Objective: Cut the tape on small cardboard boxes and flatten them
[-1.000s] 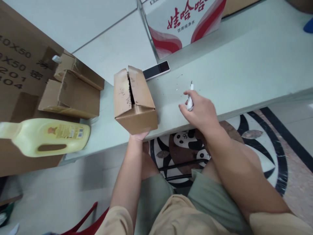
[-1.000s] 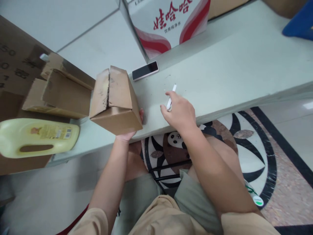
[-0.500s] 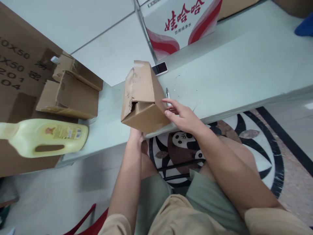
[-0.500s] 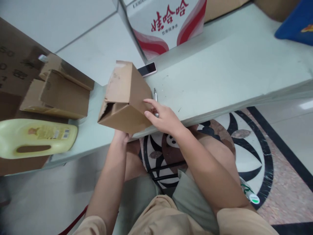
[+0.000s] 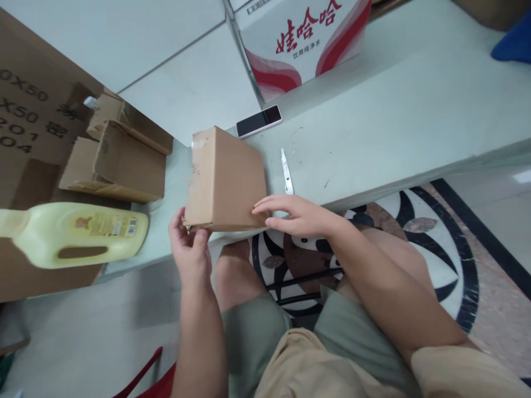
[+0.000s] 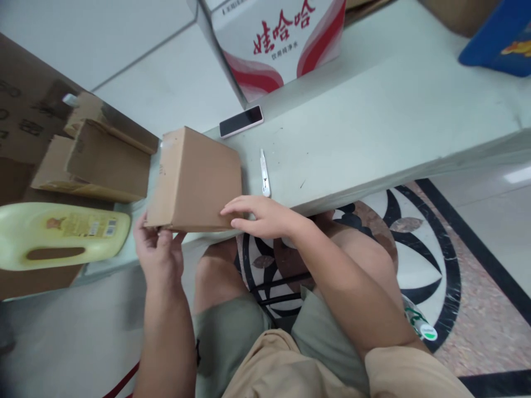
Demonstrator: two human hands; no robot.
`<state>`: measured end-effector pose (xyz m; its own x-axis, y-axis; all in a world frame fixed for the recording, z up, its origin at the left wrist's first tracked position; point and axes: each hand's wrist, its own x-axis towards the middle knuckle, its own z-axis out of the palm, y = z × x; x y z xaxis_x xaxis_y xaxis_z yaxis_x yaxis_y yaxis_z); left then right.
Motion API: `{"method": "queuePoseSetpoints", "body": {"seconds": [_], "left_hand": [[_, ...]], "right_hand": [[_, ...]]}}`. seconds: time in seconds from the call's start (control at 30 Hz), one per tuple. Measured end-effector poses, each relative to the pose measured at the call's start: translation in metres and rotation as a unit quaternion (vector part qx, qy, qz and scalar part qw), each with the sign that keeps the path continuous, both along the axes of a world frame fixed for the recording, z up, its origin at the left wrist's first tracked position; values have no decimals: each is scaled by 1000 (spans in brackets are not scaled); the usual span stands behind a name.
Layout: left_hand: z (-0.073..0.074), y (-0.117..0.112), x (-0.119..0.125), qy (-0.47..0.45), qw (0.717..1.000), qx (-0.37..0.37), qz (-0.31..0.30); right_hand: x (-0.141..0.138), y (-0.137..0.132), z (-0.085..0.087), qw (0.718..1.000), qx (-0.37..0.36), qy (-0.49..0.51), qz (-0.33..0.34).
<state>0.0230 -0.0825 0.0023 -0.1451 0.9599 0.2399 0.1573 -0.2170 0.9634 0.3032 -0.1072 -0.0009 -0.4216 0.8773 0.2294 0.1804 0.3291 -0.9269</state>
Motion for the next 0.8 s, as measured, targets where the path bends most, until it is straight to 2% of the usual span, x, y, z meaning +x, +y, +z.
{"method": "queuePoseSetpoints", "body": {"seconds": [0.1, 0.17, 0.27, 0.33, 0.43, 0.53, 0.6, 0.7, 0.8], "left_hand": [[-1, 8, -18, -57, 997, -14, 49], [-2, 13, -32, -70, 994, -20, 79], [-6, 22, -53, -66, 987, -39, 138], [-13, 25, -61, -58, 983, -81, 155], [-28, 28, -63, -29, 984, -128, 124], [-44, 27, -58, -4, 989, -119, 86], [-50, 25, -54, 1, 991, -104, 85], [-52, 21, -51, -6, 991, -103, 81], [-50, 17, -48, -12, 991, -124, 56]], "right_hand": [[-1, 0, -1, 994, -32, -77, -72], [-1, 0, 0, 981, -73, -155, -94], [-2, 1, -1, 967, -110, -222, -61], [-5, 1, -3, 969, -100, -224, -37], [-13, 2, -8, 973, -71, -221, -15], [-18, 2, -11, 974, -66, -215, -6], [-19, 2, -11, 976, -58, -208, -14], [-19, 3, -10, 977, -34, -201, -58], [-18, 3, -9, 973, 18, -187, -133]]}}
